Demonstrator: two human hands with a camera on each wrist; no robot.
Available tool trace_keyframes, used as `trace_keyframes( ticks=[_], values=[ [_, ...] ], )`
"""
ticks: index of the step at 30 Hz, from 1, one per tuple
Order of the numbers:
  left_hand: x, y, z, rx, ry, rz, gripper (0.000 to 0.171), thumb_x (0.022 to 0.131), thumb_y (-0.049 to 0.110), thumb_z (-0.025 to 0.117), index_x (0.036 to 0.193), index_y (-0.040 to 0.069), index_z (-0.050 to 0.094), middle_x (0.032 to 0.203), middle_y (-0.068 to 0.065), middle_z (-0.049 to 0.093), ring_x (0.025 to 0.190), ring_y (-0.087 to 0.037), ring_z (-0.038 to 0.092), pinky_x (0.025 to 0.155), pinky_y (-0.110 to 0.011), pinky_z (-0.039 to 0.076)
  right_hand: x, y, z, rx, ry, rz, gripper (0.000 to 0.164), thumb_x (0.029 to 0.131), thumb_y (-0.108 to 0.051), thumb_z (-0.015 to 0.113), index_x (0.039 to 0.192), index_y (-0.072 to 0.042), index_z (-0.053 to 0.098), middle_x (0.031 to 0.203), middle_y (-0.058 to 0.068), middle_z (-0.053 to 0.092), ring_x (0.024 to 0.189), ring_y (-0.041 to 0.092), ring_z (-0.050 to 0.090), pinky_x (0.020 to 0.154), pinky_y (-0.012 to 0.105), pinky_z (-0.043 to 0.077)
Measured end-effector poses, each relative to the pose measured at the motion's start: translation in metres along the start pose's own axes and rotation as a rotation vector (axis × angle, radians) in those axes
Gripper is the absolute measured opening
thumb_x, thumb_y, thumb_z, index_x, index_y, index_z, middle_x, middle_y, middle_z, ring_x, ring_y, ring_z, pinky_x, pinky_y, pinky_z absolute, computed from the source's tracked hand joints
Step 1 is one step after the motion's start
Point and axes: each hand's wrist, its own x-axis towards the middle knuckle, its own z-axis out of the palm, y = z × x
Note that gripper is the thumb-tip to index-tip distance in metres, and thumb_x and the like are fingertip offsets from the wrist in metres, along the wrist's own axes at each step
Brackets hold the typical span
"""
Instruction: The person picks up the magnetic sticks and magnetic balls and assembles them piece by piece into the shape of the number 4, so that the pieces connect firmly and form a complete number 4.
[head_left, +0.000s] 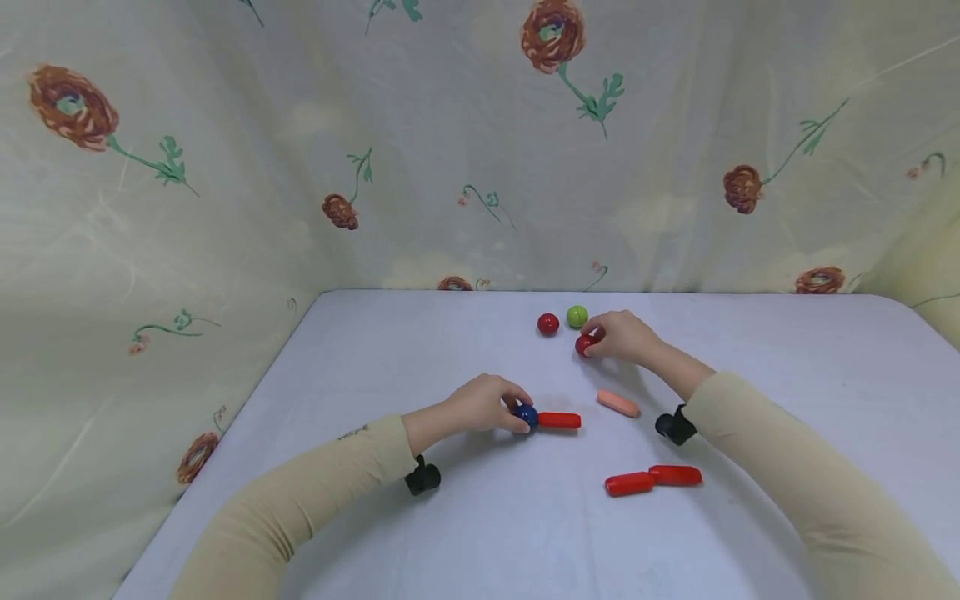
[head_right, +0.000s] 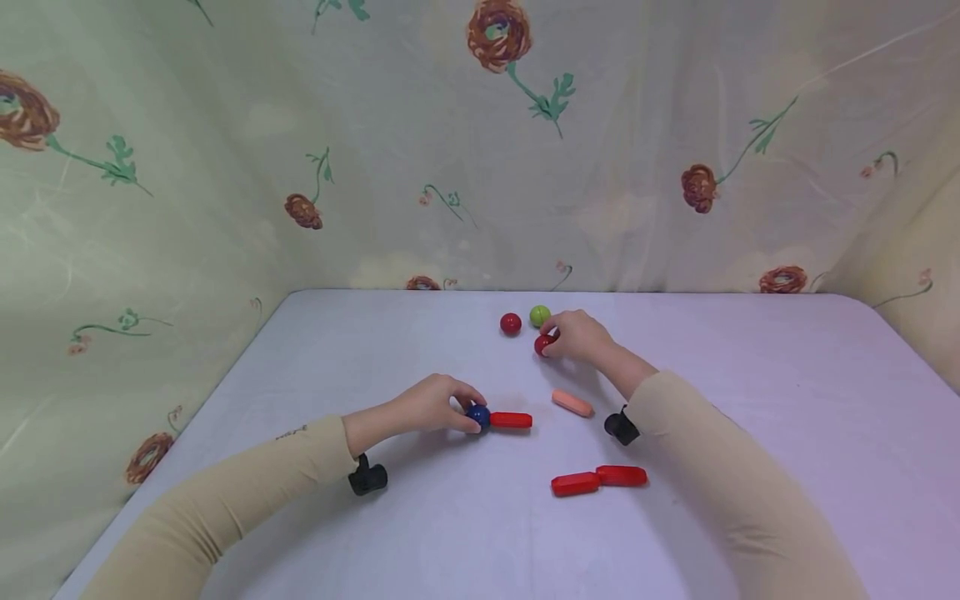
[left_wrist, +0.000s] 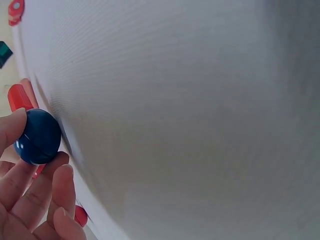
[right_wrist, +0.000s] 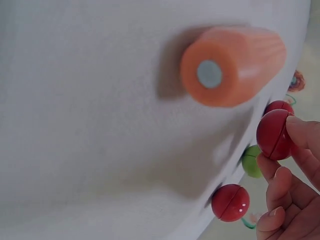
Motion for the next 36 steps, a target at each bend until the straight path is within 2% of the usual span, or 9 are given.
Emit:
trace_keyframes(
  ticks=[7, 16, 27, 36],
  values=[
    [0.0, 0.0, 0.0, 0.003, 0.003, -0.005, 0.036, 0.076, 0.026, 0.074, 0.111, 0.017, 0.066, 0.09, 0.002, 0.064, 0.082, -0.011, 0.052, 0.067, -0.021, 0.042, -0.013, -0.006, -0.005, 0.002, 0.013, -0.041, 0.034, 0.081, -0.013, 0.068, 0.111, 0.0, 0.062, 0.102, 0.018, 0.063, 0.092, 0.029, 0.056, 0.074, 0.034, 0.052],
    [-0.001, 0.001, 0.001, 0.021, 0.01, -0.001, 0.036, 0.077, 0.026, 0.074, 0.111, 0.017, 0.066, 0.092, 0.001, 0.064, 0.082, -0.012, 0.051, 0.067, -0.021, 0.042, -0.04, -0.013, -0.009, 0.015, 0.014, -0.09, 0.034, 0.078, -0.011, 0.071, 0.109, 0.0, 0.063, 0.096, 0.015, 0.065, 0.088, 0.026, 0.058, 0.069, 0.03, 0.053],
    [-0.001, 0.0, 0.002, 0.024, 0.013, -0.005, 0.036, 0.076, 0.026, 0.074, 0.111, 0.018, 0.066, 0.092, 0.001, 0.064, 0.081, -0.011, 0.051, 0.067, -0.022, 0.042, -0.068, -0.021, -0.003, 0.037, -0.061, -0.149, 0.029, 0.079, -0.013, 0.07, 0.106, -0.004, 0.065, 0.093, 0.009, 0.066, 0.086, 0.021, 0.058, 0.069, 0.029, 0.052],
    [0.0, 0.0, 0.002, 0.014, 0.011, -0.014, 0.037, 0.076, 0.027, 0.074, 0.111, 0.018, 0.066, 0.091, 0.002, 0.064, 0.081, -0.011, 0.052, 0.066, -0.021, 0.042, -0.08, -0.025, 0.003, 0.067, -0.128, -0.136, 0.033, 0.078, -0.011, 0.07, 0.109, -0.002, 0.064, 0.094, 0.009, 0.066, 0.085, 0.018, 0.057, 0.062, 0.024, 0.051]
  ],
)
